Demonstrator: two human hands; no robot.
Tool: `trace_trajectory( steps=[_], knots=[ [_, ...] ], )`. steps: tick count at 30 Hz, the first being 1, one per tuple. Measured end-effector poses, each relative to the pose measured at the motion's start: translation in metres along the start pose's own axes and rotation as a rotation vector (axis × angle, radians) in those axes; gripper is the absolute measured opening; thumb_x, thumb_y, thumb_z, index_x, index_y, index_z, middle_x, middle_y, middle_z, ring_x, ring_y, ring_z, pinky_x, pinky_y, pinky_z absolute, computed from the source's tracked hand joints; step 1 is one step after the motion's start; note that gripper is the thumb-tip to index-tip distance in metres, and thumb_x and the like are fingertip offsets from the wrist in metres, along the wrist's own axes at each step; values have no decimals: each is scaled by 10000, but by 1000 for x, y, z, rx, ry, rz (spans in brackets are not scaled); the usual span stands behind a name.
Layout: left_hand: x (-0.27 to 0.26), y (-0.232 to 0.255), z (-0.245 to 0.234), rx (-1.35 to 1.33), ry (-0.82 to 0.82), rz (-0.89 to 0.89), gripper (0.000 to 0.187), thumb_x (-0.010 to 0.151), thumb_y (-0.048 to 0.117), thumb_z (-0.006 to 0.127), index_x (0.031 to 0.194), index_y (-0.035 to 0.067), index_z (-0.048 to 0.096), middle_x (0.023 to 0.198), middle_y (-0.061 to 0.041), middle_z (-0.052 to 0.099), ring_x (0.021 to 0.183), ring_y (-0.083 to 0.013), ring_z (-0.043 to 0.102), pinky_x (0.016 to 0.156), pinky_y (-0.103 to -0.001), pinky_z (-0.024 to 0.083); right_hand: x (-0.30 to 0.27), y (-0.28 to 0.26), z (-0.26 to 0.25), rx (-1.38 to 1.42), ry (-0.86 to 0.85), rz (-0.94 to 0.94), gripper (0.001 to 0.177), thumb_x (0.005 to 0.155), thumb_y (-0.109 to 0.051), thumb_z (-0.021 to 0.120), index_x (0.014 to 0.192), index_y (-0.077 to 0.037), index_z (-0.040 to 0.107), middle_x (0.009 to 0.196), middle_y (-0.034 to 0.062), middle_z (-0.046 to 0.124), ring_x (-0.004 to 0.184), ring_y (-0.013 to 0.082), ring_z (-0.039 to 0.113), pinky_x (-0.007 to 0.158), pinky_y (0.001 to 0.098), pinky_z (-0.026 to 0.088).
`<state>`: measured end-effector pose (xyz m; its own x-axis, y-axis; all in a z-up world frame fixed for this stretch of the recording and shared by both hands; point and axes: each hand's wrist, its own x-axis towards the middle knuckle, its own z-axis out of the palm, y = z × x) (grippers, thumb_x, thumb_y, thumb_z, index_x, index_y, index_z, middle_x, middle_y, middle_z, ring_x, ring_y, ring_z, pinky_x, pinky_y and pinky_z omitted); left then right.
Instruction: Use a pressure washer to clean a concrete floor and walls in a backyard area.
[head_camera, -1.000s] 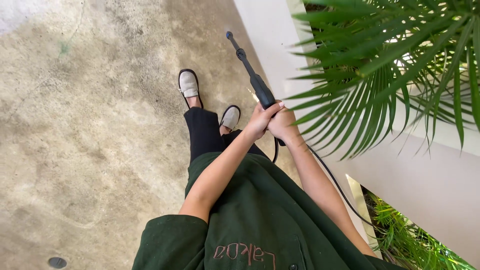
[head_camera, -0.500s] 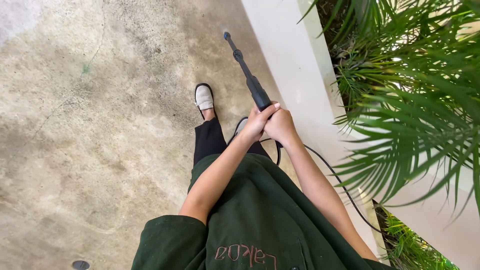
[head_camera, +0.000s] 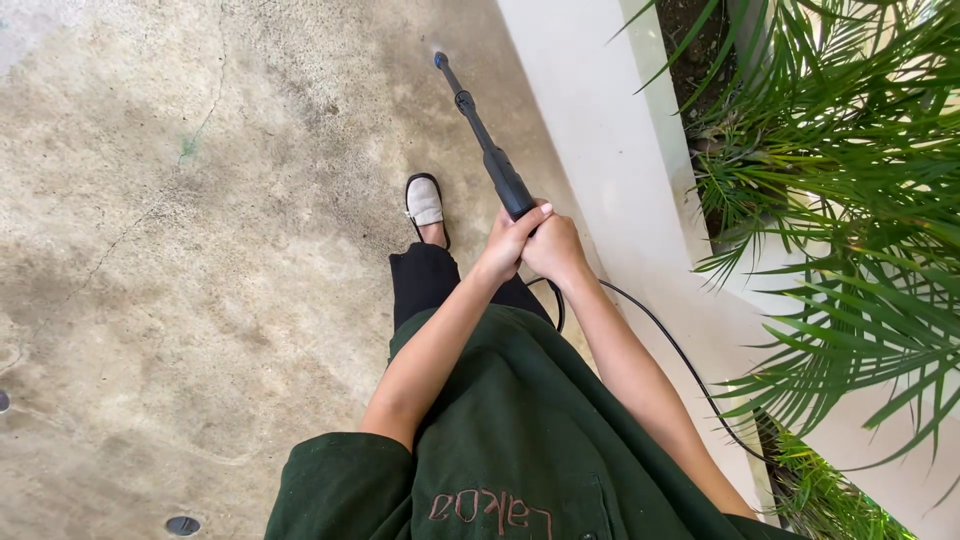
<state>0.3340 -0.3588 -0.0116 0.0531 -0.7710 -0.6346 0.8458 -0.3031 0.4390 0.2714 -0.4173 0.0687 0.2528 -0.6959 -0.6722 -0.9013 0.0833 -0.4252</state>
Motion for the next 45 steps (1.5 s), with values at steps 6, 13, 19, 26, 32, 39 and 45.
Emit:
trace_trajectory(
  steps=[6,13,19,26,32,39,45],
  knots=[
    [11,-2,-13,-17,-16,20,259,930,193,750,1090,29,629,916,-35,655,850,-128,621,762,-311,521,12,2,10,-15,43,-83,439,817,-269,687,1211,-80,650,877,241,736,869,410,727,768,455,567],
    [16,6,-16,-26,-24,40,235,928,171,758,1076,31,641,921,-32,665,860,-122,625,777,-301,524,19,-4,12,-6,50,-95,417,826,-262,680,1196,-72,647,879,234,740,873,403,734,765,454,572],
    [18,13,-22,-28,-9,21,229,928,176,752,1067,27,648,906,-28,668,843,-121,629,756,-299,522,20,-19,13,-7,24,-30,432,818,-258,680,1211,-82,645,857,234,738,844,395,738,743,448,573],
    [17,14,-21,-12,-13,28,238,924,160,758,1072,29,625,911,-36,660,841,-125,626,758,-302,527,19,-14,17,6,49,-63,379,846,-264,668,1178,-82,654,872,223,744,859,386,740,749,445,573],
    [15,26,-14,76,-41,5,294,899,171,767,1094,51,582,927,-42,655,848,-133,635,760,-308,541,12,-22,13,36,87,-9,369,880,-313,651,1188,-110,657,888,209,751,868,377,746,752,450,571],
    [21,20,-11,92,-124,-10,265,906,176,780,1062,29,623,911,-36,647,843,-126,615,763,-304,523,9,-15,13,38,193,10,415,876,-333,657,1229,-115,652,889,205,756,892,367,749,773,447,572],
    [24,23,-8,108,-153,-2,269,891,169,790,1061,40,625,910,-20,645,855,-113,610,779,-292,520,5,-24,8,85,238,23,430,870,-332,677,1238,-111,649,895,199,758,889,363,750,768,443,568]
  ],
)
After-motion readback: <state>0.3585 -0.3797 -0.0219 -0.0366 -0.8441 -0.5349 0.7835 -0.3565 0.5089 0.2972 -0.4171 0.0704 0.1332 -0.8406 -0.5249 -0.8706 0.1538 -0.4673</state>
